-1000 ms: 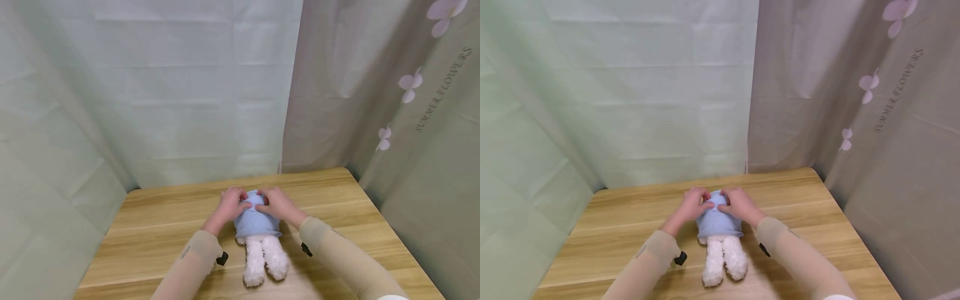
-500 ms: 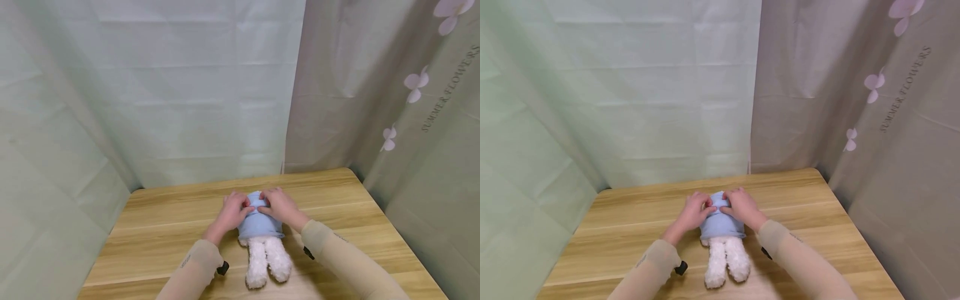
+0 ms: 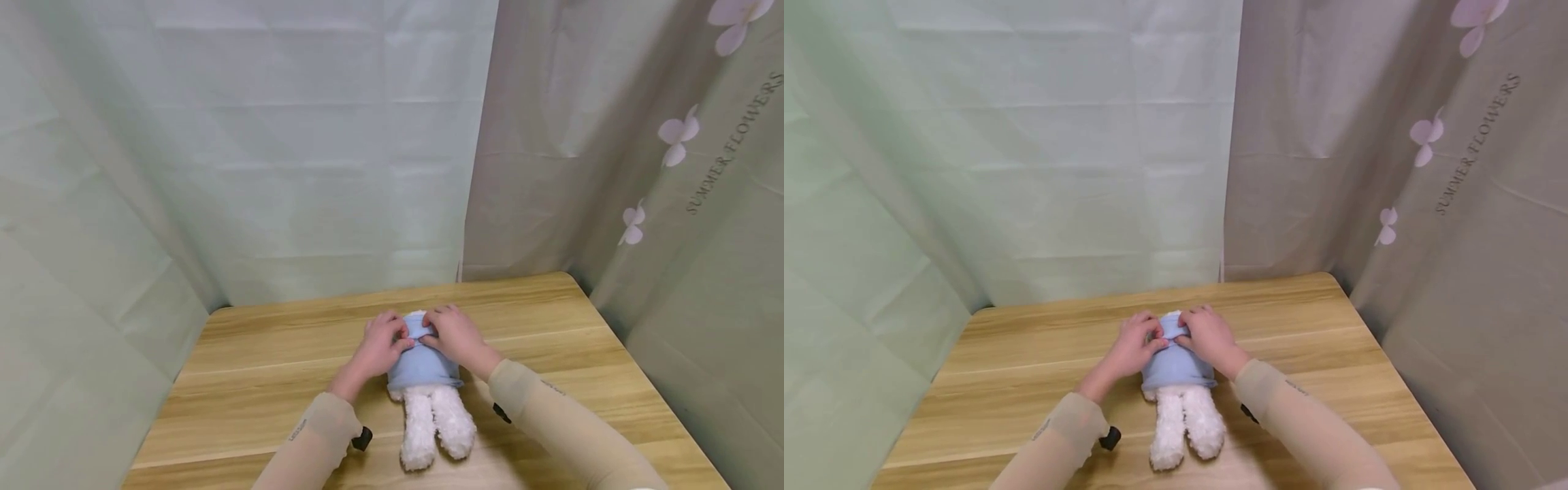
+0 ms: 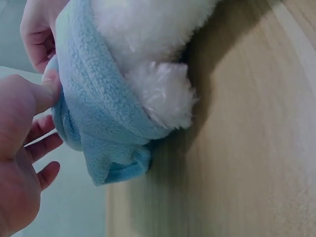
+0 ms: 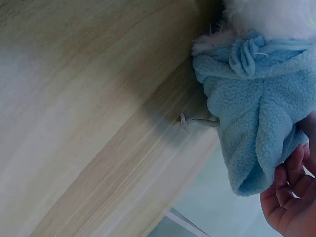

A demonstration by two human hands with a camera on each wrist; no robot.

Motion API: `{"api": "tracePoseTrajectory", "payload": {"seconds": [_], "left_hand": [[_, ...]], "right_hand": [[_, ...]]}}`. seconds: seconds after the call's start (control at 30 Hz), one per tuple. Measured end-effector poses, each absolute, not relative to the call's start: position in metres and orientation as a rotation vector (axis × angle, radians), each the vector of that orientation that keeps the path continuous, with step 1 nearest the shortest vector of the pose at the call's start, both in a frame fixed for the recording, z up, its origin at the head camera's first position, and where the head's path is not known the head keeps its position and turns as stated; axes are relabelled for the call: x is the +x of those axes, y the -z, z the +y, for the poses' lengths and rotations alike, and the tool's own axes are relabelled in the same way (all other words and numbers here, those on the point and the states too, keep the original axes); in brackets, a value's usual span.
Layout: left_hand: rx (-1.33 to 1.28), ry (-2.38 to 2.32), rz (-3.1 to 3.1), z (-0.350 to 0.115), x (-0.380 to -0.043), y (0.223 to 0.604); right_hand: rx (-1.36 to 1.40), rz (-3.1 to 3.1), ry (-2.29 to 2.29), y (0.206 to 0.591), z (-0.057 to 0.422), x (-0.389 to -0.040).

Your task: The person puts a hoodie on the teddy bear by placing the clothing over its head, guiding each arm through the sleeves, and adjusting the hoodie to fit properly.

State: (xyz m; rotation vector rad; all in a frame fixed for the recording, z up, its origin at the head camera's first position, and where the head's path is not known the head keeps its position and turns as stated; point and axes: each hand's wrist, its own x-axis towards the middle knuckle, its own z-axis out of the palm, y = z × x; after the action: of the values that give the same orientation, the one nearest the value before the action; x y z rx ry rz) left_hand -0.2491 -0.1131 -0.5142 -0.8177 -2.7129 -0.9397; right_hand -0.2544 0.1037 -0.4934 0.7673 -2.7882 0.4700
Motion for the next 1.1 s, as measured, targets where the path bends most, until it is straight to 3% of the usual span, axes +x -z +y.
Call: {"api": "tracePoseTrajectory", "payload": {"seconds": [0.5,0.83,1.1], "left_hand": [[-0.821,1.025,-2.801,-0.114,-0.253,0.51],[-0.748,1.107,-2.863,-0.119,-0.257,0.508],[-0.747,1.318,-2.824,-0.129,-0.265,0.5]], "right_hand": [[0.888,-2.716,-0.393,0.499,0.108,-0.253],[0.91,-2.857,-0.977,0.489,0.127,-0.265],[0.908,-2.924,-1.078,0.476,0.133,-0.276]]}}
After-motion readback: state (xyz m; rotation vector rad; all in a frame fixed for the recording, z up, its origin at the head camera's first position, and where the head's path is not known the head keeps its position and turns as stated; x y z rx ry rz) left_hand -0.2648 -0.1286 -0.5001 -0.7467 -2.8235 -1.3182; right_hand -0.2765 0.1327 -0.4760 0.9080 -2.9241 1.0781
